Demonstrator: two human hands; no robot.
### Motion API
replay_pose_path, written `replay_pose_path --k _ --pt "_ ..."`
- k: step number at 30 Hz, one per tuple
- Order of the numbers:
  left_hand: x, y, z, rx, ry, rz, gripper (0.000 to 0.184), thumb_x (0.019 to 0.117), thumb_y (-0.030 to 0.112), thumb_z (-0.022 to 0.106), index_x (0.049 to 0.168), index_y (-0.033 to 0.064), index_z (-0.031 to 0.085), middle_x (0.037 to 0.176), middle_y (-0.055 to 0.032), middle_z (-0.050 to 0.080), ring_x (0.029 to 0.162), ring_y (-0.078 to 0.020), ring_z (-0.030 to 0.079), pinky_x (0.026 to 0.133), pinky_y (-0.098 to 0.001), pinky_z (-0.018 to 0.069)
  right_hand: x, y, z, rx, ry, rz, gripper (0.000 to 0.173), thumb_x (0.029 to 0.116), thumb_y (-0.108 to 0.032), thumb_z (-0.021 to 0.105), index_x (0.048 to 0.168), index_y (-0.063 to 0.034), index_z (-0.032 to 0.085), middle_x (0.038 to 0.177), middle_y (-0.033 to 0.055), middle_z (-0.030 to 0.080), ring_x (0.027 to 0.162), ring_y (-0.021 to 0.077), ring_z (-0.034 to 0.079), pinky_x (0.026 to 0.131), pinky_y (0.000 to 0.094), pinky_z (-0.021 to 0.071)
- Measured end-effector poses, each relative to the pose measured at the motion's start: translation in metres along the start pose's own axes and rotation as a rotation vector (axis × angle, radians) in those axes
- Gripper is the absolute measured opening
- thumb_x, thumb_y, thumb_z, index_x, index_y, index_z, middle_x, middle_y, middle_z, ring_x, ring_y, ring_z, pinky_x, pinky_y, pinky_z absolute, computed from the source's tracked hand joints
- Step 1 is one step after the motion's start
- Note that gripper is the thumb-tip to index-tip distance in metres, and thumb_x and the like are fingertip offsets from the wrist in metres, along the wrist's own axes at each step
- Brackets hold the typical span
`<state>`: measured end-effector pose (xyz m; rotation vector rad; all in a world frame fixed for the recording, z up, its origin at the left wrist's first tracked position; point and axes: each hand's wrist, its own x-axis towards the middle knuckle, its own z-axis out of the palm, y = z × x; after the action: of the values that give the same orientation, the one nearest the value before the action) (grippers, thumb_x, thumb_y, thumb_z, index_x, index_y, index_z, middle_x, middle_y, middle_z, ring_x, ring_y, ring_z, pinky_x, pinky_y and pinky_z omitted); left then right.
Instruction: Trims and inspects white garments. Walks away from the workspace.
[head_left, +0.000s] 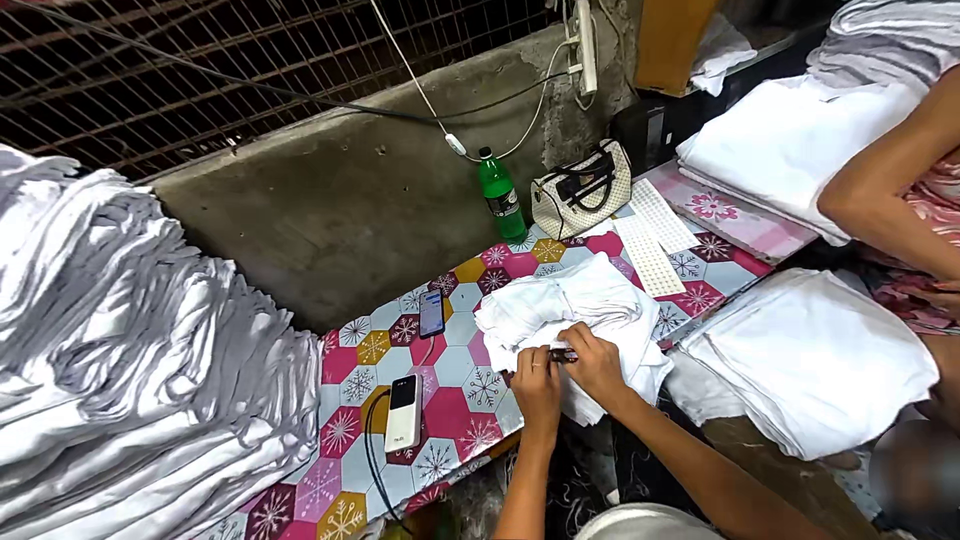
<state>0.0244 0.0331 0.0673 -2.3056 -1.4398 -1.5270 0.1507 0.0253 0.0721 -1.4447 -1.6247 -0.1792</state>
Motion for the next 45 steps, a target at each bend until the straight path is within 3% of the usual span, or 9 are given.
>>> replay_pose_path --k 6,14,18,22,27,31,36,41,45 --pt "0.009 0.001 -0.004 0.021 -0.147 0.071 0.048 0.0848 0.025 0.073 0.125 -0.0011 0.069 0.124 -0.0226 0.068 0.114 -0.0415 0.066 0.096 -0.0546 0.0529 0.003 0.005 -0.011 0.176 -0.056 0.13 0.017 0.0787 -0.004 0.076 0.096 -0.0013 0.077 0.093 0.0138 0.075 0.074 0.0278 0.074 0.062 0.0484 0.0592" --pt "0.021 -0.008 -0.005 0.036 0.07 0.222 0.024 0.0904 0.018 0.059 0.091 0.0023 0.078 0.084 -0.0101 0.074 0.079 -0.0234 0.072 0.073 -0.0359 0.0593 0.005 0.005 -0.028 -0.006 0.096 -0.04 0.018 0.0779 -0.008 0.071 0.095 -0.0035 0.077 0.093 0.0137 0.074 0.063 0.0263 0.069 0.051 0.0412 0.0552" --pt "0.016 0.007 -0.003 0.033 -0.061 0.198 0.03 0.0843 0.021 0.065 0.104 -0.0002 0.075 0.102 -0.0143 0.075 0.095 -0.0302 0.073 0.08 -0.0432 0.0595 0.0 0.001 -0.024 0.009 0.133 -0.081 0.018 0.0819 -0.014 0.071 0.095 -0.0034 0.075 0.094 0.0136 0.074 0.064 0.0238 0.069 0.052 0.0373 0.0555" --pt "0.012 -0.001 0.007 0.098 0.049 0.249 0.013 0.081 0.014 0.067 0.075 0.0022 0.068 0.074 -0.0106 0.067 0.071 -0.0263 0.069 0.061 -0.0383 0.0557 -0.005 0.002 -0.02 -0.046 0.108 -0.037 0.021 0.0783 -0.008 0.071 0.099 -0.0027 0.075 0.095 0.016 0.073 0.059 0.0267 0.067 0.049 0.04 0.0537" --pt "0.002 0.003 0.0 0.052 0.027 0.124 0.017 0.0787 0.019 0.069 0.076 0.0021 0.067 0.075 -0.0101 0.067 0.07 -0.0249 0.069 0.061 -0.0378 0.0562 -0.013 0.012 -0.033 -0.019 0.068 0.028 0.021 0.0788 -0.008 0.073 0.099 -0.0024 0.075 0.093 0.0163 0.071 0.06 0.0258 0.067 0.048 0.0396 0.0539" --pt "0.0 0.014 0.002 -0.118 0.039 0.066 0.011 0.0799 0.01 0.068 0.081 0.0001 0.064 0.075 -0.0099 0.065 0.068 -0.0199 0.066 0.061 -0.0312 0.0558 -0.017 0.004 -0.027 0.022 -0.065 0.077 0.047 0.071 -0.008 0.08 0.117 -0.0059 0.074 0.101 0.0176 0.07 0.058 0.0286 0.066 0.047 0.0448 0.0535" --pt "-0.021 -0.023 -0.019 -0.095 0.002 -0.16 0.012 0.0743 -0.001 0.071 0.085 -0.006 0.067 0.089 -0.0179 0.07 0.08 -0.0281 0.07 0.07 -0.0405 0.0589 -0.041 0.034 -0.028 -0.051 0.015 0.029 0.026 0.077 -0.001 0.072 0.102 -0.0051 0.078 0.089 0.0185 0.069 0.06 0.03 0.066 0.049 0.0436 0.0533" --pt "-0.096 -0.065 -0.04 -0.308 -0.406 -0.777 0.028 0.0851 0.0 0.074 0.11 -0.0095 0.067 0.1 -0.0206 0.071 0.089 -0.0277 0.07 0.084 -0.0457 0.0575 -0.093 0.028 -0.051 0.099 -0.715 0.361 0.029 0.09 -0.009 0.071 0.119 -0.0097 0.075 0.115 0.0208 0.069 0.088 0.0391 0.071 0.076 0.0592 0.0572" --pt "-0.097 -0.039 -0.062 -0.244 -0.331 -0.753 0.019 0.0921 -0.002 0.065 0.109 -0.0087 0.069 0.107 -0.0223 0.069 0.092 -0.0262 0.07 0.084 -0.0413 0.0584 -0.081 0.031 -0.072 0.231 -0.708 0.498 0.026 0.0946 -0.022 0.072 0.112 -0.003 0.077 0.105 0.0183 0.071 0.093 0.0324 0.07 0.084 0.0518 0.0561"
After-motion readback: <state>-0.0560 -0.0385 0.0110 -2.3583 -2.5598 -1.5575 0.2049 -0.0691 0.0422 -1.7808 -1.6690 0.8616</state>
